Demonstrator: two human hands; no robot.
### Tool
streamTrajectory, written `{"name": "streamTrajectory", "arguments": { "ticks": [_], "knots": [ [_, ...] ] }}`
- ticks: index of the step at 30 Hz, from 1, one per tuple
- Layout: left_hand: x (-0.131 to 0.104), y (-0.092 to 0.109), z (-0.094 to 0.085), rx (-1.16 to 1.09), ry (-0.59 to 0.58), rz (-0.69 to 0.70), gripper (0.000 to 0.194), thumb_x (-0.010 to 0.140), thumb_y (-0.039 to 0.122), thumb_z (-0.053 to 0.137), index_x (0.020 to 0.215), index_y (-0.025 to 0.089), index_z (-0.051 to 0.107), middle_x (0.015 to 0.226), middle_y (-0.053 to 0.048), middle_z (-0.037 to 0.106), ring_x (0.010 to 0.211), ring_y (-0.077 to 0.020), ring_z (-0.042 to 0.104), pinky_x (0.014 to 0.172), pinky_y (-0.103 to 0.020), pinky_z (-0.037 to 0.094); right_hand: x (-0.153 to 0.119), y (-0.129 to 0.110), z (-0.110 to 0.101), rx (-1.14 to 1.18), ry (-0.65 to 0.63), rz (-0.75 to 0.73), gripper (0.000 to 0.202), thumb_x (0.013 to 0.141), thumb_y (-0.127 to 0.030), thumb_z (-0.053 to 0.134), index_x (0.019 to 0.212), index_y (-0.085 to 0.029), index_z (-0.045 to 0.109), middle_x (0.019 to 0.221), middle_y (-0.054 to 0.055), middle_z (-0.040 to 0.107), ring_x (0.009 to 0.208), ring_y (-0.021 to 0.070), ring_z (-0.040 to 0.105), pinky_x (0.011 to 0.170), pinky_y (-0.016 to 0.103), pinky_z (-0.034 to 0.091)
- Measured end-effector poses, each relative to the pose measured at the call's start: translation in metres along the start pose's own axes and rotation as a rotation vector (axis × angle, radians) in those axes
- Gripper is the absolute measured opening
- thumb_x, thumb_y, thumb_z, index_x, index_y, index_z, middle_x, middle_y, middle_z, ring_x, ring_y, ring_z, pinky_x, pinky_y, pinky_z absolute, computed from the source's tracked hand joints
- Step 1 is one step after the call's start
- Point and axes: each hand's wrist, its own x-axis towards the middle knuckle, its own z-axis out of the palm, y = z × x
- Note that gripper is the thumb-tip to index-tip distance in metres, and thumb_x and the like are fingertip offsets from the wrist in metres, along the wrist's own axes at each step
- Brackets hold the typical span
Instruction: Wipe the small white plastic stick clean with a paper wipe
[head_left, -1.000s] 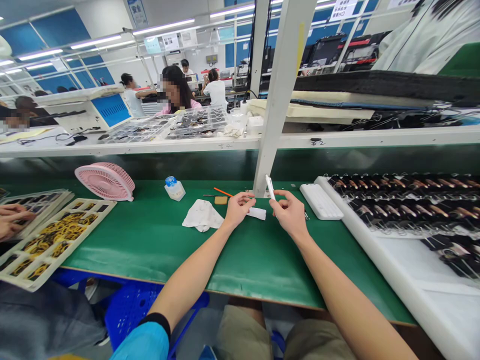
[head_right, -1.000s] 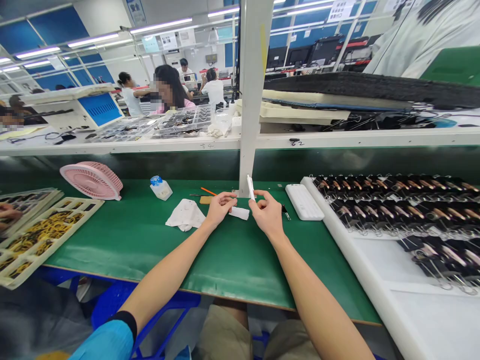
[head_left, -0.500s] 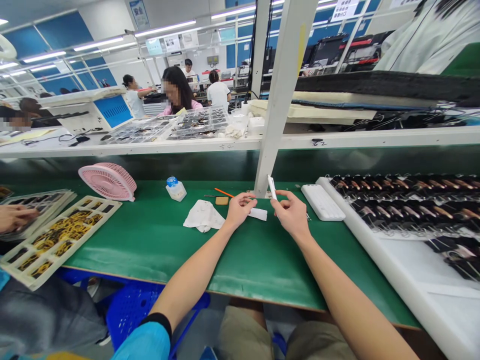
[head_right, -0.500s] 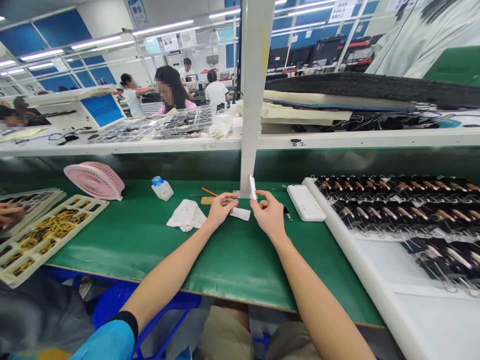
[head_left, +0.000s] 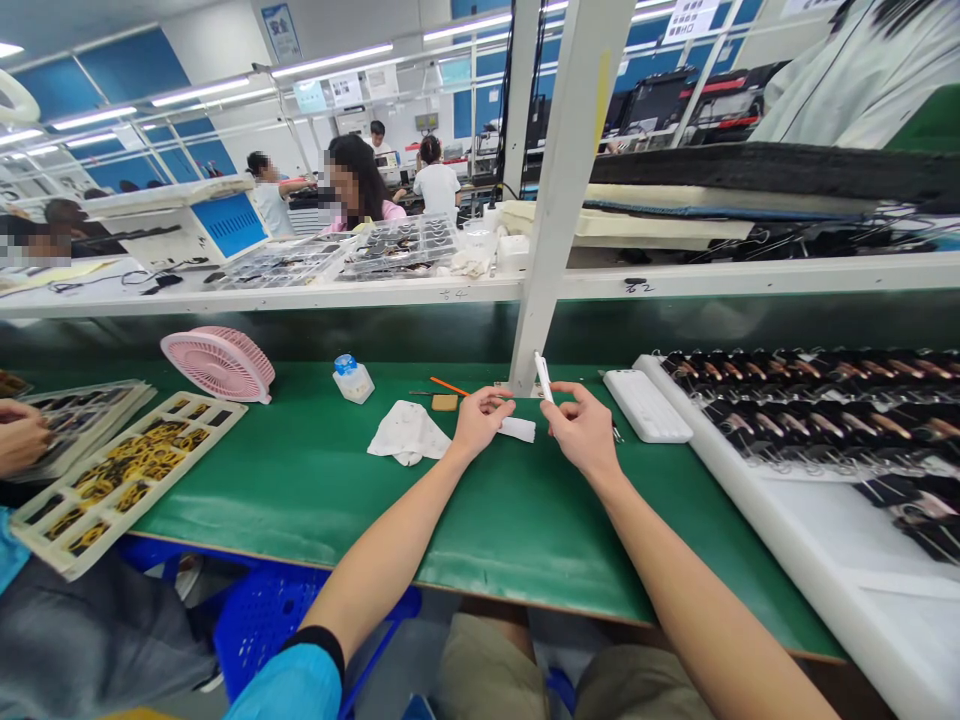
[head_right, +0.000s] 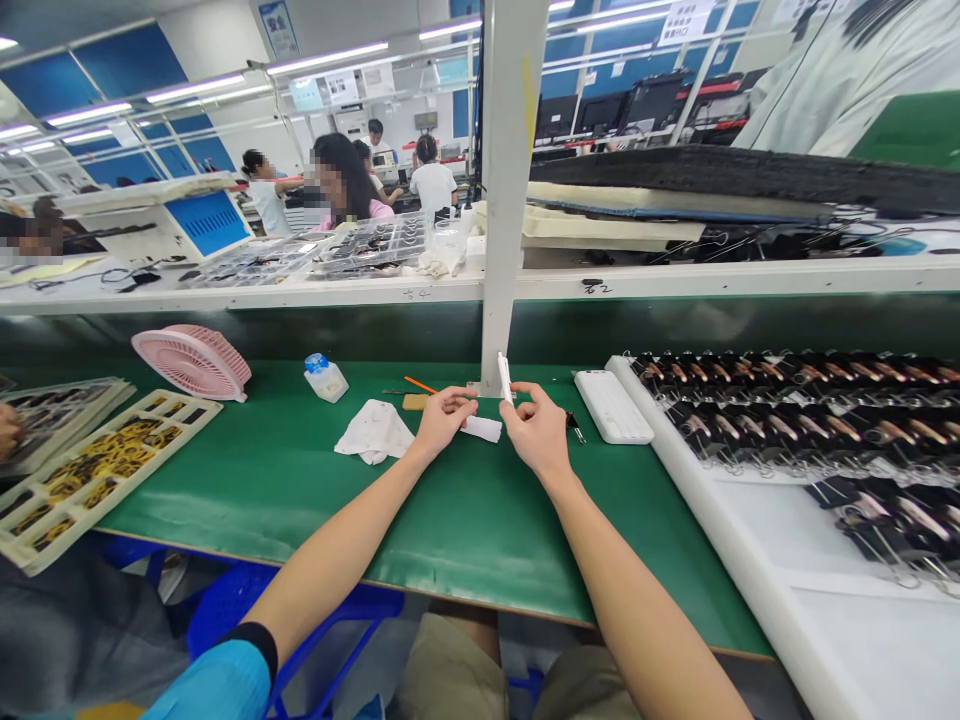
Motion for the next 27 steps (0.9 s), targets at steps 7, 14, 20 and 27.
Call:
{"name": "streamTrajectory", "arguments": {
  "ticks": [7,14,20,27],
  "knots": [
    [-0.0006,-0.0013,0.0004,0.017,0.003,0.011,0.038,0.075,0.045,0.084,0.098,0.016,0.075,0.070,-0.001,0.067,0.053,-0.0094,0.054,0.054,-0.025,0.047,-0.0005,0.0004,-0.0001,-0.018,-0.004,-0.008,0.040,0.084,-0.050,0.063,0.109,-0.019,0.067,0.050,-0.006,0.053,0.049,0.0190,0.054,0.060,0.032,0.045],
    [-0.0004,-0.0015,0.0005,0.016,0.006,0.010,0.038,0.074,0.045,0.083,0.098,0.016,0.074,0.069,-0.001,0.066,0.054,-0.0098,0.054,0.055,-0.025,0.047,-0.0012,0.0001,0.0005,-0.036,-0.017,-0.017,0.043,0.086,-0.053,0.064,0.111,-0.019,0.067,0.052,-0.005,0.055,0.050,0.0189,0.054,0.062,0.032,0.047],
    [-0.0008,-0.0008,0.0004,0.010,0.001,0.011,0.038,0.074,0.044,0.083,0.097,0.015,0.074,0.069,-0.001,0.066,0.053,-0.0094,0.053,0.054,-0.025,0.047,-0.0005,0.0007,0.0008,-0.048,-0.018,-0.027,0.045,0.086,-0.055,0.064,0.111,-0.018,0.067,0.052,-0.005,0.056,0.050,0.0193,0.055,0.060,0.032,0.047],
    [-0.0009,-0.0007,0.0003,0.015,0.001,0.010,0.038,0.074,0.044,0.084,0.097,0.016,0.074,0.069,-0.001,0.066,0.053,-0.0094,0.054,0.055,-0.025,0.047,-0.0003,0.0009,0.0007,-0.063,-0.028,-0.034,0.048,0.088,-0.058,0.063,0.113,-0.018,0.067,0.054,-0.003,0.059,0.052,0.0201,0.056,0.063,0.033,0.048]
  ]
}}
